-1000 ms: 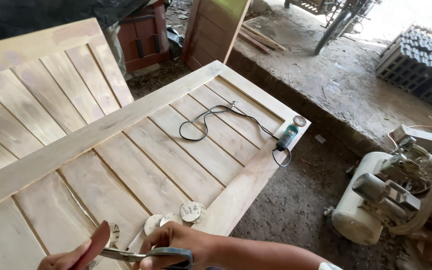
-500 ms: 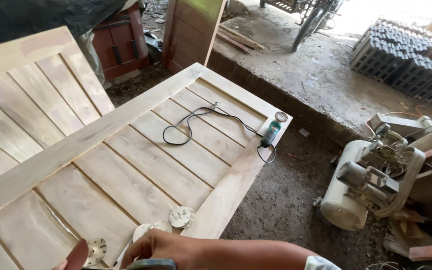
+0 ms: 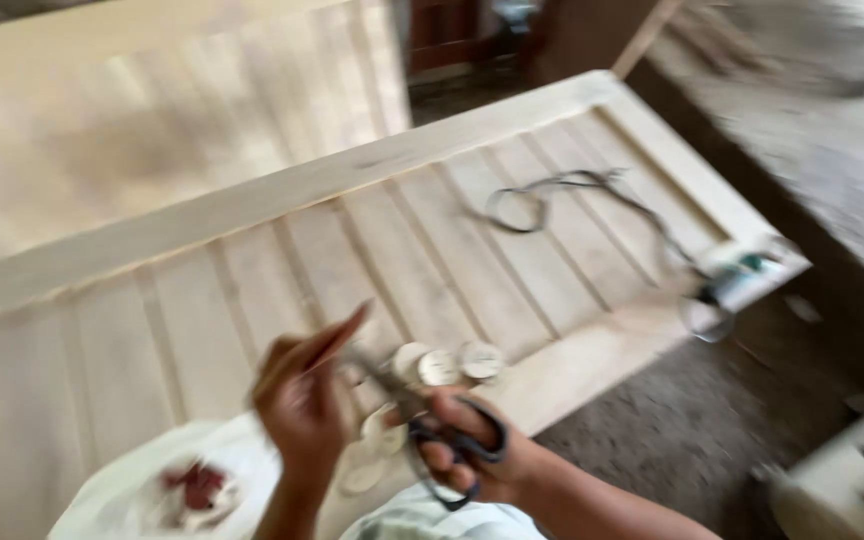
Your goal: Cutting circular sandpaper discs using a pair of scissors.
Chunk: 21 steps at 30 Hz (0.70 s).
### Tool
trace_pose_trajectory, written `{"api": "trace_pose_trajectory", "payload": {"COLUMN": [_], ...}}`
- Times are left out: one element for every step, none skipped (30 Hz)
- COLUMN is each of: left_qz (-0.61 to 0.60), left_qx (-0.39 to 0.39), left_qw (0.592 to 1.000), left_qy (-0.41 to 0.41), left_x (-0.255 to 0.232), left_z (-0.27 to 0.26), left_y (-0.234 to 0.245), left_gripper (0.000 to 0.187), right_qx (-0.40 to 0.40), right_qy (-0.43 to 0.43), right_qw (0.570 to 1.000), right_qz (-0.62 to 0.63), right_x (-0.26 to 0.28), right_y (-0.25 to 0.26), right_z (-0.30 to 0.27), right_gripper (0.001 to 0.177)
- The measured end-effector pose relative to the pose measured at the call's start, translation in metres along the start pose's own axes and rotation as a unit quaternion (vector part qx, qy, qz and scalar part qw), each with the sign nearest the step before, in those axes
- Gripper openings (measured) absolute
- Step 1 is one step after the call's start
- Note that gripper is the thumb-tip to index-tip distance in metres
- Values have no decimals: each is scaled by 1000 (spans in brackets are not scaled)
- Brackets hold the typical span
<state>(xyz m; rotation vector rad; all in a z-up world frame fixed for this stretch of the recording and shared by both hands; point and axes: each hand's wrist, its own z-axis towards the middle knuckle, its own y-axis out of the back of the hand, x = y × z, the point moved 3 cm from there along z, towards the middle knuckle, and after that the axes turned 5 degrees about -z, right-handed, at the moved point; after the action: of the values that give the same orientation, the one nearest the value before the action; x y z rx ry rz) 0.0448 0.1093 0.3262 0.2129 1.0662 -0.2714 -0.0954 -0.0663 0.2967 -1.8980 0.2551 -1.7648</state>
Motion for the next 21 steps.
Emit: {"api": "trace_pose_trajectory", "payload": {"left_qz": [34,49,95,133,140,202,261,262,258,255,256,189,121,123,110,97,98,159,218,218,279], "left_qx": [-64,-79,-54,-21,-27,11,51,51,47,41,38,2,-35,-37,-44,-50,-51,-15,21,20,51], "left_qw": [996,995,993,989,988,978,963,963,965,966,966,982,992,992,993,994,994,987,976,976,959], "left_qy": [-45,-42,-55,-63,-56,-46,-35,-30,-16,-7,-9,-16,-23,-19,-18,-21,-21,-15,-9,-4,0], "left_x": [-27,-24,-22,-20,-20,-19,-18,-21,-25,-27,-31,-36,-40,-37,-33,-29,-27,-24,-21,-24,-26], "left_z": [8,9,11,10,8,7,6,4,2,6,9,9,10,7,5,5,6,7,6,4,2], "left_y": [-20,-13,-9,-10,-9,-12,-15,-15,-15,-14,-14,-12,-9,-7,-5,-3,-1,-2,-3,-5,-8], "left_gripper": [29,29,28,27,27,28,29,29,31,33,33,32,30,30,30,30,30,32,34,34,34], "right_qx": [-47,-29,-72,-119,-110,-127,-138,-136,-172,-205,-203,-162,-115,-113,-68,-23,-21,-58,-90,-89,-102], "right_qy": [-57,-69,-38,-1,-7,26,61,57,-40,-130,-128,-134,-136,-140,-114,-82,-83,-37,11,7,62], "right_qw": [996,996,987,938,940,863,757,758,809,844,844,929,977,977,991,988,988,987,905,906,773], "right_qz": [54,57,-137,-326,-322,-488,-636,-635,-560,-478,-480,-306,-119,-118,8,131,131,-148,-415,-414,-623], "right_x": [2,12,25,40,40,44,48,47,42,39,39,34,30,29,29,31,35,42,50,50,54], "right_y": [6,-2,-5,-9,-12,-16,-20,-21,-16,-10,-4,-2,-1,0,-3,-5,-8,-9,-13,-17,-24], "right_z": [-3,5,13,14,16,17,18,17,16,18,18,16,14,14,14,15,21,25,29,29,29], "right_gripper": [58,58,54,49,49,44,38,38,41,44,44,45,47,47,47,48,48,44,41,41,39]}}
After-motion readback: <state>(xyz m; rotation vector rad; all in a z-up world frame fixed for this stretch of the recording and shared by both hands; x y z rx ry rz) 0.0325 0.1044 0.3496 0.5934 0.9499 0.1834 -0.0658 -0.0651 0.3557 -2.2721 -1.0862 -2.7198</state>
